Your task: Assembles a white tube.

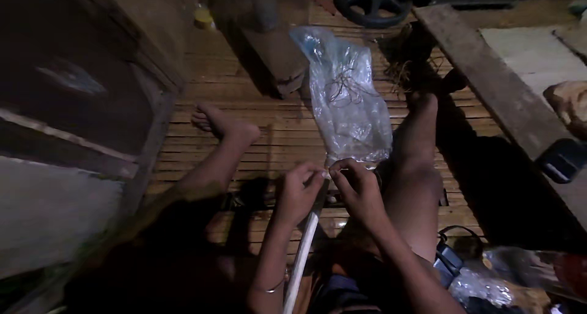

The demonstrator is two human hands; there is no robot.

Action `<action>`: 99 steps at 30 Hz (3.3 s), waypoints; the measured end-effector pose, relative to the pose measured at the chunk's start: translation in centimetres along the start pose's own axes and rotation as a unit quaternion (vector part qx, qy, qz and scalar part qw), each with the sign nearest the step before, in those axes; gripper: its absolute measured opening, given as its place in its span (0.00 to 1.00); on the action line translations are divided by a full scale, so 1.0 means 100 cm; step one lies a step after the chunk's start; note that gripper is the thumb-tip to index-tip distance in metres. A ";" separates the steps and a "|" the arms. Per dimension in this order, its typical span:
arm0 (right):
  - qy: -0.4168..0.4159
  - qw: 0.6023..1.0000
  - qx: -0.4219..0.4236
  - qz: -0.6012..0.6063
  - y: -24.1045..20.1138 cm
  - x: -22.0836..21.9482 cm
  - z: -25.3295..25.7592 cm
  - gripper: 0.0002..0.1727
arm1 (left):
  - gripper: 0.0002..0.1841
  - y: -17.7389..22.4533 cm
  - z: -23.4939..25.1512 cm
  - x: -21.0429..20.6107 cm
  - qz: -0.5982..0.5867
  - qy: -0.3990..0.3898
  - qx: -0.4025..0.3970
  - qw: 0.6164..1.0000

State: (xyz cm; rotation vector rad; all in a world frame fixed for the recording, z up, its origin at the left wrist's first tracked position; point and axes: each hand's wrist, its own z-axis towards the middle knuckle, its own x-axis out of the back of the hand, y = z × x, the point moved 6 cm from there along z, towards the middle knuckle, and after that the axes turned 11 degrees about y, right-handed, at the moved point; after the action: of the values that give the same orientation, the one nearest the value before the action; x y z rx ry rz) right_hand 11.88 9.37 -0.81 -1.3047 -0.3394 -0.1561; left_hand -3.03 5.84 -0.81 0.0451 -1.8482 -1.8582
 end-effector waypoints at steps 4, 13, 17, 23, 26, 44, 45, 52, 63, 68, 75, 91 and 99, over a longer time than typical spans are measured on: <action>0.016 1.000 0.015 -0.008 0.000 0.002 -0.001 0.07 | 0.03 0.001 -0.001 -0.001 0.001 -0.004 0.004 1.000; 0.023 0.999 0.015 -0.022 0.002 0.004 -0.001 0.07 | 0.03 0.001 -0.002 -0.003 0.010 -0.014 0.013 1.000; 0.030 0.999 0.023 -0.024 0.003 0.003 -0.001 0.06 | 0.03 0.001 -0.002 -0.003 0.008 -0.016 0.018 1.000; 0.040 0.998 0.014 -0.036 0.004 0.001 -0.001 0.07 | 0.04 0.000 -0.001 -0.003 0.014 -0.014 0.012 1.000; 0.047 0.998 0.021 -0.046 0.005 0.000 -0.001 0.07 | 0.03 0.001 -0.001 -0.003 0.020 -0.009 0.021 1.000; 0.066 0.995 0.030 -0.062 0.001 0.003 -0.005 0.06 | 0.04 0.006 -0.003 -0.001 0.020 0.016 0.003 1.000; 0.064 0.995 0.033 -0.066 0.001 0.003 -0.006 0.06 | 0.04 0.006 -0.003 -0.001 0.027 0.020 0.001 0.999; 0.065 0.993 0.055 -0.078 0.000 0.003 -0.005 0.07 | 0.03 0.003 -0.003 -0.006 0.043 0.023 -0.002 0.999; 0.072 0.996 0.028 -0.053 0.006 0.010 -0.002 0.06 | 0.03 0.004 -0.004 -0.006 0.018 0.025 -0.001 1.000; 0.068 0.997 -0.014 -0.017 0.010 0.013 -0.004 0.06 | 0.03 0.002 -0.003 -0.006 0.013 0.017 -0.010 1.000; 0.069 0.959 -0.162 0.221 0.024 0.018 -0.010 0.07 | 0.05 -0.002 -0.001 -0.003 0.035 -0.030 0.014 0.999; 0.060 0.921 -0.342 0.180 0.091 -0.002 -0.050 0.09 | 0.07 -0.011 -0.016 -0.007 0.117 -0.280 0.103 0.947; 0.078 0.948 -0.299 0.080 0.106 0.000 -0.044 0.09 | 0.07 -0.016 -0.014 -0.012 0.082 -0.255 0.139 0.953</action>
State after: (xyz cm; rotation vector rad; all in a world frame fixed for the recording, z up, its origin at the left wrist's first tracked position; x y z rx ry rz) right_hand 15.82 7.91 -11.54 -1.8996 -0.0413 -0.2344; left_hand -2.00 4.86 -2.80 -0.5199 -2.3655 -1.5767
